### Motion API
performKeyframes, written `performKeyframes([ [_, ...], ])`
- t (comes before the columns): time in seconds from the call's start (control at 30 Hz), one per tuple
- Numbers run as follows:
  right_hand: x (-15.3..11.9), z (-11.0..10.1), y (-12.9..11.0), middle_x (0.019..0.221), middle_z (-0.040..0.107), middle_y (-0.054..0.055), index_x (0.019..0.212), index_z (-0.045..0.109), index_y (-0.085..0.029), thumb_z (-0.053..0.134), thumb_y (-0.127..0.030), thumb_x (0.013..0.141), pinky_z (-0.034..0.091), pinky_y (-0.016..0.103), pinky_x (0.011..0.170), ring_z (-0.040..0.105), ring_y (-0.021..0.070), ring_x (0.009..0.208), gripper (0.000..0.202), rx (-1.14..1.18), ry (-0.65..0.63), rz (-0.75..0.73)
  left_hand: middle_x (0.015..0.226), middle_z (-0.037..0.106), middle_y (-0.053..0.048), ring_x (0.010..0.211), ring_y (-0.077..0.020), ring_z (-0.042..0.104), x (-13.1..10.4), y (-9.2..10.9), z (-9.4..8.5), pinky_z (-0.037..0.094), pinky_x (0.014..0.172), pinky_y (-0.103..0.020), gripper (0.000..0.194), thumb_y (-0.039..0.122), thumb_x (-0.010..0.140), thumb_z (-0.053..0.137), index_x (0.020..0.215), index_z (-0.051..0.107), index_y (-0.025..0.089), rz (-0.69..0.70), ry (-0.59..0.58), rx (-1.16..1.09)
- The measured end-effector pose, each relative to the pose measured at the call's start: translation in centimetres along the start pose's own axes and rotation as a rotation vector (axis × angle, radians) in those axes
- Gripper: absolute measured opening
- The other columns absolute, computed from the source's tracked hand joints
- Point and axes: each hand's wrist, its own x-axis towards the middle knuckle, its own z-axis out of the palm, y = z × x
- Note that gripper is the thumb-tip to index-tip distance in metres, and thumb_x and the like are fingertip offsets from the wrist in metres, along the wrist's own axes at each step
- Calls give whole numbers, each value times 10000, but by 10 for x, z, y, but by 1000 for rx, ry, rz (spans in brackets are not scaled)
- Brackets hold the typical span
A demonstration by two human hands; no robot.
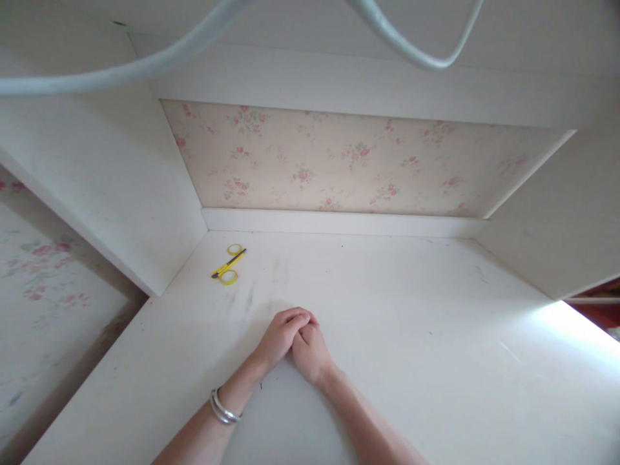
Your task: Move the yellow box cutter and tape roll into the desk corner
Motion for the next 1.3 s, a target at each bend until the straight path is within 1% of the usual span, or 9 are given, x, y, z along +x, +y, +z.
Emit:
performKeyframes([
  [0.2, 0, -2, -4, 814, 676, 91, 815, 661, -114, 345, -156, 801, 468, 255, 681, 624, 171, 795, 319, 3, 1, -1, 813, 691, -31, 814, -182, 596, 0, 1, 0, 432, 786, -271, 269, 247, 803, 445, 803, 694, 145, -5, 8, 8],
  [0.43, 0, -1, -3, 774, 666, 87, 798, 658, -110, 353, -155, 796, 458, 244, 647, 621, 167, 757, 309, 7, 1, -7, 807, 688, -29, 811, -178, 594, 0, -1, 0, 430, 785, -266, 264, 235, 797, 445, 803, 693, 144, -6, 4, -5],
  [0.57, 0, -1, -3, 819, 670, 91, 838, 665, -107, 348, -147, 799, 460, 249, 693, 620, 168, 802, 321, 5, 6, -5, 810, 686, -30, 813, -177, 593, 0, 0, 0, 430, 785, -266, 262, 232, 796, 445, 805, 691, 143, -11, 6, 2],
  [0.67, 0, -2, -4, 831, 675, 94, 833, 665, -106, 346, -147, 805, 463, 251, 711, 620, 168, 814, 323, 3, 7, -6, 813, 686, -30, 817, -179, 592, 0, 1, 0, 430, 788, -268, 263, 231, 797, 441, 807, 690, 144, -7, 6, 13],
  [0.8, 0, -2, -3, 813, 678, 89, 799, 662, -113, 347, -147, 807, 466, 250, 693, 623, 169, 794, 317, 1, 4, -5, 807, 687, -31, 817, -181, 596, 0, 1, 0, 432, 787, -267, 262, 231, 795, 441, 803, 689, 145, -13, 13, 18],
  [0.9, 0, -1, -2, 816, 676, 90, 815, 662, -113, 342, -148, 809, 464, 251, 682, 624, 168, 789, 321, 0, 6, -7, 809, 688, -31, 815, -180, 596, 1, 1, 0, 433, 787, -267, 263, 230, 796, 439, 802, 688, 145, -9, 7, 13],
  [1.03, 0, -1, -3, 845, 676, 98, 840, 664, -110, 343, -151, 808, 464, 258, 710, 622, 172, 819, 325, -5, 7, 1, 811, 690, -30, 816, -182, 596, 1, 1, 0, 435, 789, -270, 267, 240, 794, 435, 801, 685, 147, -13, 9, 22],
  [1.17, 0, -2, -5, 845, 675, 99, 841, 663, -109, 343, -157, 808, 465, 260, 710, 621, 174, 815, 326, -6, -7, 4, 816, 690, -31, 817, -181, 597, 1, 1, 0, 435, 792, -269, 269, 243, 793, 435, 795, 686, 147, -13, 15, 23],
  [1.3, 0, -2, -4, 824, 674, 96, 826, 664, -106, 349, -147, 804, 463, 250, 698, 621, 167, 799, 319, 2, 8, -12, 815, 688, -29, 820, -180, 595, 0, 2, 0, 434, 791, -267, 268, 238, 796, 436, 802, 688, 148, -15, 10, 17],
])
